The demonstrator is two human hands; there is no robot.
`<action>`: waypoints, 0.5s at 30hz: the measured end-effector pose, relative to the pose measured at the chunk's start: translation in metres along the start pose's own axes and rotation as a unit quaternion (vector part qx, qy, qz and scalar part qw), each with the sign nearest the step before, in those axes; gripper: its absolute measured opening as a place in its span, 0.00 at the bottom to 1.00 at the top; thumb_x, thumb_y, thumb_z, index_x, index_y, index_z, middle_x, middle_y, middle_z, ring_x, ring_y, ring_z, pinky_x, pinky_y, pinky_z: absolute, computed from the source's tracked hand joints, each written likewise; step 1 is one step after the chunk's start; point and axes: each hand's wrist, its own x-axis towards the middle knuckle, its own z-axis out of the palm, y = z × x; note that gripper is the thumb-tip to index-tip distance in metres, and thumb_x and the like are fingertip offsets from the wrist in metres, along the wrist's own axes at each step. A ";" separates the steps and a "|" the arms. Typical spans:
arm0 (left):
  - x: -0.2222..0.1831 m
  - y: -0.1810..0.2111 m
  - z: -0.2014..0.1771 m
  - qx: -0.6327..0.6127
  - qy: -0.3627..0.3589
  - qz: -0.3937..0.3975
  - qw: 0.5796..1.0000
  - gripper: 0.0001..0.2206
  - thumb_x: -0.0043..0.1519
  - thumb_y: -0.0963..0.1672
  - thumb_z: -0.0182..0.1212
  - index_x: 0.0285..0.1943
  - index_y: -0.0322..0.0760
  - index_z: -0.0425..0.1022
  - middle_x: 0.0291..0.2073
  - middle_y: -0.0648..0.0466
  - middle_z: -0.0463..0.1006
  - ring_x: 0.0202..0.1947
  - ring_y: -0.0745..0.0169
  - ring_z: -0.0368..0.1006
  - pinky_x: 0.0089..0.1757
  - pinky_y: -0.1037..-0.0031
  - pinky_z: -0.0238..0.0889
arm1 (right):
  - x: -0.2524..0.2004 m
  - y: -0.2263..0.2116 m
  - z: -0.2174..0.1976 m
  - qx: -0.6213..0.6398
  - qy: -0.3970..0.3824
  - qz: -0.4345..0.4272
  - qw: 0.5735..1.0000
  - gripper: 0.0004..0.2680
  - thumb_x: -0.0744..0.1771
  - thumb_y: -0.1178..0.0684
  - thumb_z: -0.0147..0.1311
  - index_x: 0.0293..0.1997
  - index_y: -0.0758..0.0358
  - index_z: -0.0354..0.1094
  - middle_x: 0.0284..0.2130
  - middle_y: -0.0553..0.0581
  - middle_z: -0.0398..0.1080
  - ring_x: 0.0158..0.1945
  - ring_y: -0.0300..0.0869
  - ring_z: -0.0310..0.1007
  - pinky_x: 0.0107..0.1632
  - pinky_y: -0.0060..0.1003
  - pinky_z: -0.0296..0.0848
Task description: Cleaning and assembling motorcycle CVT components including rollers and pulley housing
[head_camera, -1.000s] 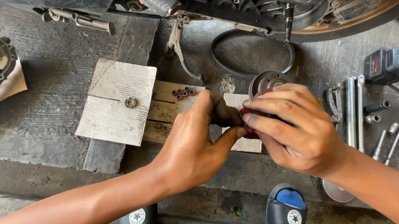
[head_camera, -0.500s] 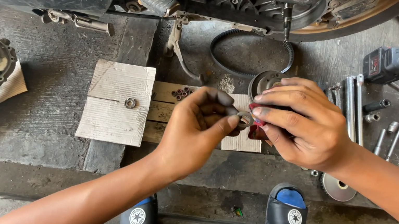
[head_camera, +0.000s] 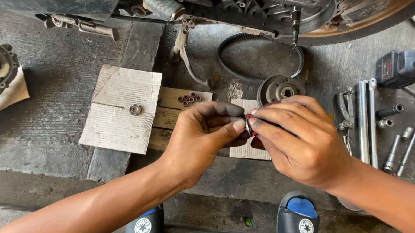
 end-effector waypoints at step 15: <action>-0.001 -0.016 -0.002 -0.074 -0.018 0.010 0.997 0.18 0.58 0.35 0.66 0.55 0.29 0.66 0.40 0.44 0.76 0.39 0.57 0.75 0.45 0.67 0.77 | -0.003 -0.015 0.005 0.012 0.026 0.078 0.997 0.07 0.60 0.66 0.64 0.39 0.71 0.77 0.43 0.61 0.79 0.44 0.47 0.77 0.52 0.41 0.71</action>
